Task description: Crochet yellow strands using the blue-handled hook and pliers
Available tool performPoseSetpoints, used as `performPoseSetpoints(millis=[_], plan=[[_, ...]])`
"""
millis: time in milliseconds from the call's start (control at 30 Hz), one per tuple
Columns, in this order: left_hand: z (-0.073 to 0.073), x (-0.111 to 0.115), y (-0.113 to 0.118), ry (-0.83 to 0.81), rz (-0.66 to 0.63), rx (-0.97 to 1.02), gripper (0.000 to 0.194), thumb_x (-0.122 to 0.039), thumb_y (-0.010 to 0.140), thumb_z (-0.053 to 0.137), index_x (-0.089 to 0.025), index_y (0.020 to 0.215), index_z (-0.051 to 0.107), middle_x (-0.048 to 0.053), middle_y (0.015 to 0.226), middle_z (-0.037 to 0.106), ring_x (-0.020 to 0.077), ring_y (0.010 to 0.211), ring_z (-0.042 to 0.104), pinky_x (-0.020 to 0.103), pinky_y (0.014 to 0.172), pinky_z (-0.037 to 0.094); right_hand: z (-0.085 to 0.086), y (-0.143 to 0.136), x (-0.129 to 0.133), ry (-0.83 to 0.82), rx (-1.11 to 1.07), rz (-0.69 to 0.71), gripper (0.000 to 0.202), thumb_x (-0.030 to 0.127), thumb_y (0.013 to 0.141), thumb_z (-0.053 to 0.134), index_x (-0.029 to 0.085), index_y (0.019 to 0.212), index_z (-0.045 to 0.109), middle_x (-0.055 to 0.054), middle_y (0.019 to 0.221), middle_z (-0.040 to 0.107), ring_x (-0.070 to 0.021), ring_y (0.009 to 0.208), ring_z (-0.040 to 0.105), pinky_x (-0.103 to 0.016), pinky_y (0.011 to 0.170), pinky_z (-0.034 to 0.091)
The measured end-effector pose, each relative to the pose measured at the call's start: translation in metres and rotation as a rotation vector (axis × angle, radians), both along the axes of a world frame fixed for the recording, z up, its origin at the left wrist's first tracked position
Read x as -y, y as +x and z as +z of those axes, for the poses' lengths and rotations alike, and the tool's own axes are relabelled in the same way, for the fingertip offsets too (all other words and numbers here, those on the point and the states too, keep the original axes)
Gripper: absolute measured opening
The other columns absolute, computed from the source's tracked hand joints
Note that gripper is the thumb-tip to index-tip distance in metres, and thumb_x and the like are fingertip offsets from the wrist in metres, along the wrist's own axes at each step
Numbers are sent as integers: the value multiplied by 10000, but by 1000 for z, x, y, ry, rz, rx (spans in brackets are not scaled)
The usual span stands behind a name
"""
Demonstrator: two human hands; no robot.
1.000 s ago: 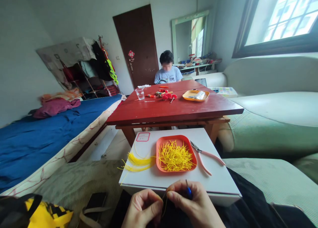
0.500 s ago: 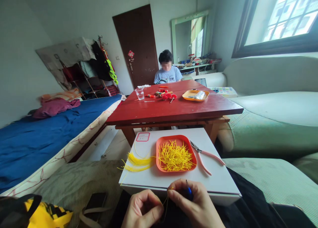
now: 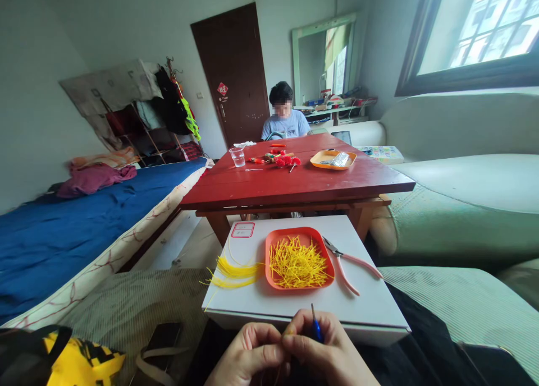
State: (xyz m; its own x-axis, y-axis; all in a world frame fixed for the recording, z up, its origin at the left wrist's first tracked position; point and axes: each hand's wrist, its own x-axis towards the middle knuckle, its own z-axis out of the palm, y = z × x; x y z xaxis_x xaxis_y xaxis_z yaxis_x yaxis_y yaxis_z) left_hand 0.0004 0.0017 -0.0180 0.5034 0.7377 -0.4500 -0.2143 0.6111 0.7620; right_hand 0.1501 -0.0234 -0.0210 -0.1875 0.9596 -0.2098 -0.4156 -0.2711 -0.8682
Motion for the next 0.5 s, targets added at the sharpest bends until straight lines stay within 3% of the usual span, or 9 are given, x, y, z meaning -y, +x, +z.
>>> performPoseSetpoints(millis=[67, 167, 267, 367, 500], plan=[[2, 0, -1, -76, -10, 55, 238, -280, 475, 801, -134, 538, 624, 1, 463, 604, 72, 394, 478, 182, 438, 302, 0, 8, 2, 216, 288, -98, 177, 355, 679, 696, 189, 721, 652, 21, 563, 590, -113, 519, 528, -204, 512, 417], [10, -1, 0, -129, -71, 92, 186, -239, 471, 747, -124, 473, 601, 8, 429, 581, 89, 398, 500, 208, 472, 367, 10, 25, 5, 807, 863, -175, 113, 218, 801, 590, 213, 898, 648, -10, 660, 611, -127, 543, 560, -203, 501, 440], [18, 1, 2, -155, -95, 83, 96, -167, 443, 684, -111, 454, 606, 9, 423, 574, 80, 414, 507, 190, 473, 340, 31, 39, 5, 1361, 1198, -123, 324, 215, 938, 307, 193, 917, 630, -60, 657, 653, -147, 502, 584, -237, 498, 457], [24, 3, 1, -178, -122, 45, 32, -122, 440, 616, -107, 466, 624, 16, 463, 602, 63, 421, 500, 176, 464, 290, 54, 40, 1, 1568, 1339, -71, 546, 242, 957, 132, 187, 812, 655, -55, 557, 652, -148, 417, 562, -250, 468, 459], [26, 3, -1, -200, -148, -9, 66, -116, 442, 593, -110, 488, 639, 24, 503, 627, 66, 439, 507, 181, 493, 302, 67, 35, -1, 1604, 1353, 1, 630, 213, 961, 84, 186, 706, 659, -40, 517, 647, -128, 381, 530, -246, 431, 443]])
